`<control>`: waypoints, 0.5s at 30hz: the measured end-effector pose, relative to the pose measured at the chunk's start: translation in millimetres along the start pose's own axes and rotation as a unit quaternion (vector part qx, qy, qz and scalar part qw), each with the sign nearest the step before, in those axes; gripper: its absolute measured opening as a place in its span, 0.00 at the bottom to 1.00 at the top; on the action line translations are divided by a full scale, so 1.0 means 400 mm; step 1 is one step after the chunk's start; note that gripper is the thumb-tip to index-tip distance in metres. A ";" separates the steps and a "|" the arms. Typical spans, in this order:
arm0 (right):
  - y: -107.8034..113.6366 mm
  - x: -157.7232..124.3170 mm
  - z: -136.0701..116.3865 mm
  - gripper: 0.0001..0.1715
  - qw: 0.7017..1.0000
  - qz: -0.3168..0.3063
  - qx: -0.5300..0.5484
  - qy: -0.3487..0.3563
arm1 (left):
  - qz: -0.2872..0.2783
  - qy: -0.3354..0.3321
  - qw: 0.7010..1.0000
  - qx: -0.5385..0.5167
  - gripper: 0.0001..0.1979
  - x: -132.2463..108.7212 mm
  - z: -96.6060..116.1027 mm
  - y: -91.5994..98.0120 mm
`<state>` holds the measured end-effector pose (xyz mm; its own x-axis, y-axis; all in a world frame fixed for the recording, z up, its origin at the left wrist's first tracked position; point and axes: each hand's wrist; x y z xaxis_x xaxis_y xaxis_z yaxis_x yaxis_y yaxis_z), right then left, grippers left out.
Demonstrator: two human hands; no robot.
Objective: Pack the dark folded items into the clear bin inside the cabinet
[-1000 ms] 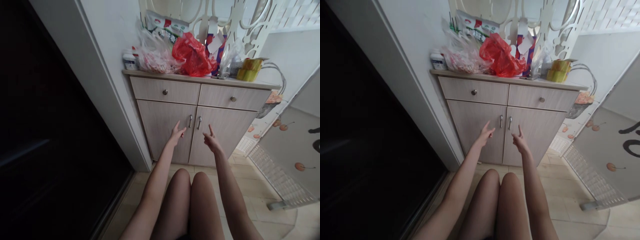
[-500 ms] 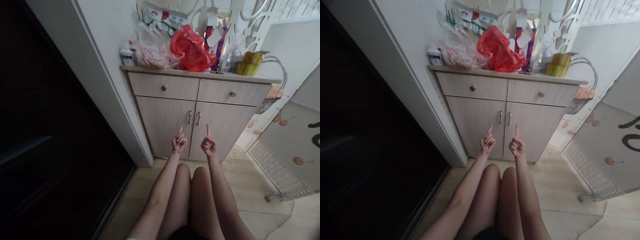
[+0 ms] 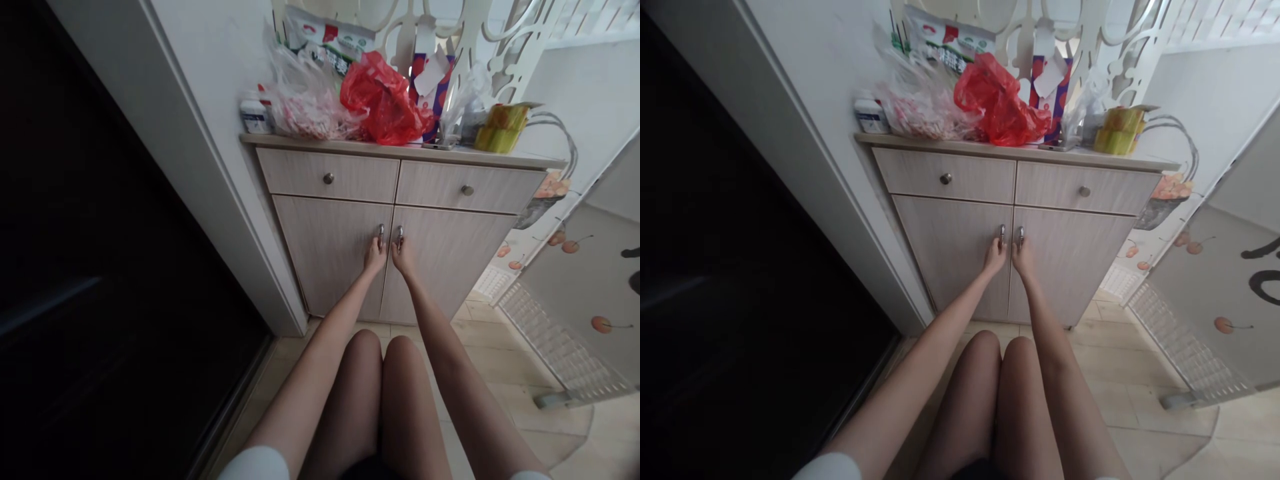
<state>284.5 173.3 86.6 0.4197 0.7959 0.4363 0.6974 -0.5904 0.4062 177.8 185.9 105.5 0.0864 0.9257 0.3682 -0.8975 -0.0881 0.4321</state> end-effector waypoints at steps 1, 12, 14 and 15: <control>0.000 -0.009 0.003 0.21 1.000 0.006 0.002 0.005 | 0.006 -0.013 1.000 -0.002 0.08 -0.016 -0.008 0.004; 0.215 -0.285 0.037 0.18 0.987 0.097 -0.095 0.091 | 0.127 -0.090 0.985 -0.073 0.11 -0.275 -0.105 0.144; 0.264 -0.338 0.041 0.19 0.982 0.115 -0.123 0.084 | 0.150 -0.100 0.980 -0.085 0.15 -0.321 -0.122 0.184; 0.289 -0.362 0.044 0.19 0.980 0.125 -0.133 0.080 | 0.162 -0.100 0.978 -0.090 0.17 -0.343 -0.131 0.206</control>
<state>314.5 -8.0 56.1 0.4472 0.6034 0.6602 0.3993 -0.7952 0.4563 69.5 70.9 47.4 -0.1480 0.7679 0.6233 -0.9517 -0.2820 0.1214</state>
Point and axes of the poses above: each hand's wrist, its own x-axis towards the middle knuckle, its own y-axis out of the back of the hand, z = x × y, and after that the axes turned 3 degrees about -y, right-handed
